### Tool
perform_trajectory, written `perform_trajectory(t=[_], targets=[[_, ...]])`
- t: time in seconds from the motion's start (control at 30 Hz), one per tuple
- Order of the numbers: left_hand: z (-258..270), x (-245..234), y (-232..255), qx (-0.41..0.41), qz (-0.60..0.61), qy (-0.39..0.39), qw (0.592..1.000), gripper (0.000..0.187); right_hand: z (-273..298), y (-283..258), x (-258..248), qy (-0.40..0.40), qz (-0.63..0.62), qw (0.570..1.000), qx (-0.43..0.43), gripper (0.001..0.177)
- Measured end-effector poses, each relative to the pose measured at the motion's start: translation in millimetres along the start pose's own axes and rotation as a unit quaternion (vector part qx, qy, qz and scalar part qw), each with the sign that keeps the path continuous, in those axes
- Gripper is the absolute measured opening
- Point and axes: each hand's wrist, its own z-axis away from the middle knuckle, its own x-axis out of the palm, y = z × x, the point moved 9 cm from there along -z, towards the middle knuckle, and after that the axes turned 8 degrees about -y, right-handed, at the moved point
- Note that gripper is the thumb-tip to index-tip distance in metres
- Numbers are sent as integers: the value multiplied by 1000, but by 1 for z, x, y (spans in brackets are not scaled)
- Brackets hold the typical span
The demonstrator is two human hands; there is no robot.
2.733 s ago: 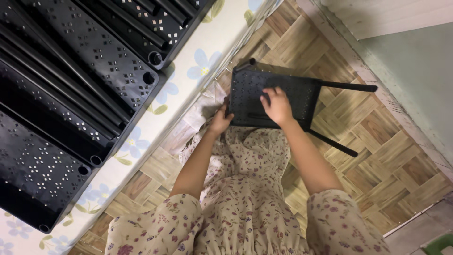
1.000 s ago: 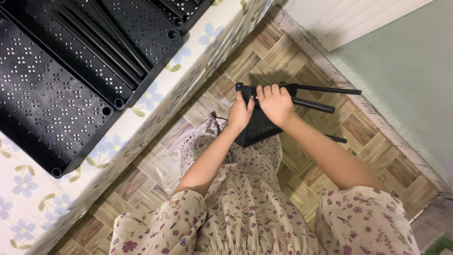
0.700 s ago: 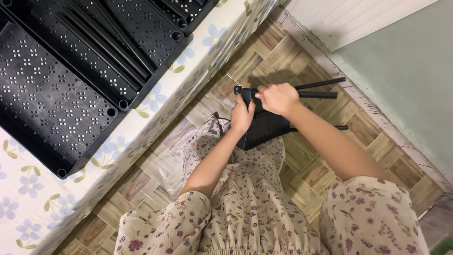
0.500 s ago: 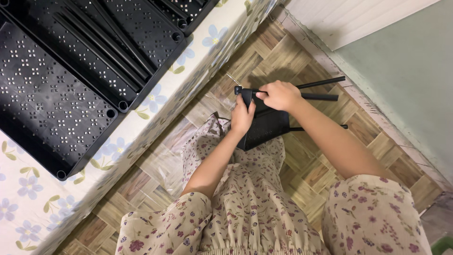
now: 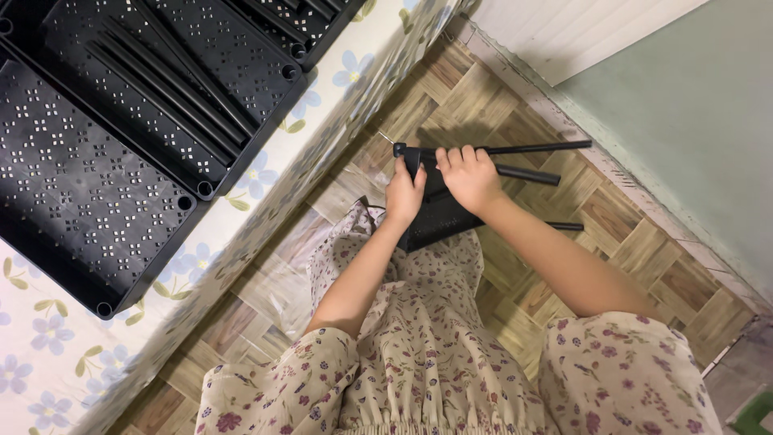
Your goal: The person assembles black plastic trays by inserting cylindrical rods into corner holes. They handle multiple trays and rods, repeatedly inserting and removing the rods to fit them into the trays.
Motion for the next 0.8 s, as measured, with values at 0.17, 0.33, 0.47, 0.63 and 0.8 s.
perform_trajectory(t=[0.17, 0.33, 0.47, 0.63, 0.8], targets=[[5, 2, -1, 25, -11, 22, 999, 60, -7, 15, 31, -166, -156, 973, 26, 26], [3, 1, -6, 33, -9, 31, 999, 59, -8, 33, 79, -340, -314, 881, 100, 28], [1, 6, -4, 38, -17, 31, 999, 62, -31, 46, 94, -313, -480, 817, 57, 29], [-11, 6, -4, 4, -26, 21, 999, 67, -30, 56, 95, -373, -367, 843, 127, 31], [-20, -2, -3, 4, -21, 15, 1000, 68, -26, 0, 14, -54, 54, 996, 38, 39]])
